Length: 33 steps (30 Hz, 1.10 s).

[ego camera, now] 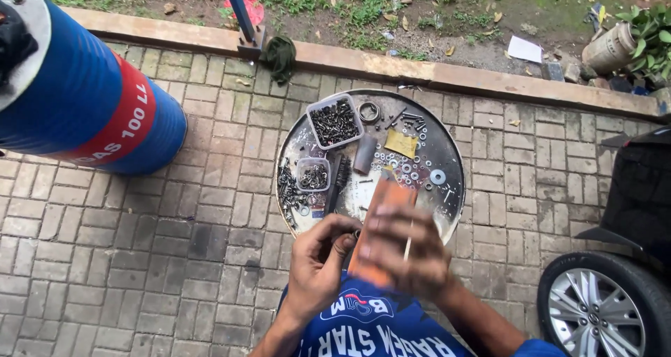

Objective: The person sands small metal parts using a sanding block over a metal tray filled with hardware. They pick up individual pieces, rub them against the block, and place them back on the tray.

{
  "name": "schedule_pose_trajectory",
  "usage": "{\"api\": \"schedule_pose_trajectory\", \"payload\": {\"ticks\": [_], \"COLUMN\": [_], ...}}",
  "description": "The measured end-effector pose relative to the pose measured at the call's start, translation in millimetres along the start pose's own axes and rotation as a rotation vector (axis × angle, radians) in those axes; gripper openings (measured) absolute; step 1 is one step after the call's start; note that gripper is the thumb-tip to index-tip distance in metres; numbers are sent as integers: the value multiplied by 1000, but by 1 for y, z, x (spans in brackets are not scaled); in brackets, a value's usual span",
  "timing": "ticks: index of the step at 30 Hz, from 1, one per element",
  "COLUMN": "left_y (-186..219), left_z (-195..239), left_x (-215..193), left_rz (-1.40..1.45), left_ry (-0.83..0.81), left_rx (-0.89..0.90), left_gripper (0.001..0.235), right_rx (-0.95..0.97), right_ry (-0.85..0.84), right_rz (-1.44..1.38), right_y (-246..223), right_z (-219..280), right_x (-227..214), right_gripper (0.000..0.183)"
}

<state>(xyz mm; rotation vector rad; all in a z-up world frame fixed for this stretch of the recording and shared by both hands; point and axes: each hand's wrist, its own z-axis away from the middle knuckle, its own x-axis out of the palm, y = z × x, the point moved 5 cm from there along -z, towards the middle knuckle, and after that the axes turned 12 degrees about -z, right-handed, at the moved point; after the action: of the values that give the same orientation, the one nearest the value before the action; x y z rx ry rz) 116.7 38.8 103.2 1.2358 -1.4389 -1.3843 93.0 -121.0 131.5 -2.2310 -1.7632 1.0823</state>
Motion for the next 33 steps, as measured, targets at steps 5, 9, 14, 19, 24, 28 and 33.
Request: {"api": "schedule_pose_trajectory", "payload": {"ticks": [5, 9, 14, 19, 24, 28, 33], "left_y": [-1, -23, -37, -29, -41, -37, -13], "left_z": [-1, 3, 5, -5, -10, -17, -25], "left_x": [0, 0, -3, -4, -2, -3, -13], "left_rz": [68, 172, 381, 693, 749, 667, 380], "left_ry": [-13, -20, -22, -4, 4, 33, 57], "left_rx": [-17, -129, -202, -233, -267, -268, -157], "left_gripper": [26, 47, 31, 26, 26, 25, 22], "right_rx": [33, 100, 47, 211, 275, 262, 260], "right_ry": [44, 129, 38, 287, 431, 418, 396], "right_rz": [-93, -103, -103, -124, -262, -231, -155], "right_y": [-9, 3, -7, 22, 23, 19, 22], "right_z": [-17, -18, -9, -24, -22, -20, -15], "right_x": [-2, 2, 5, 3, 5, 11, 11], "right_gripper": [17, 11, 29, 19, 16, 14, 17]}}
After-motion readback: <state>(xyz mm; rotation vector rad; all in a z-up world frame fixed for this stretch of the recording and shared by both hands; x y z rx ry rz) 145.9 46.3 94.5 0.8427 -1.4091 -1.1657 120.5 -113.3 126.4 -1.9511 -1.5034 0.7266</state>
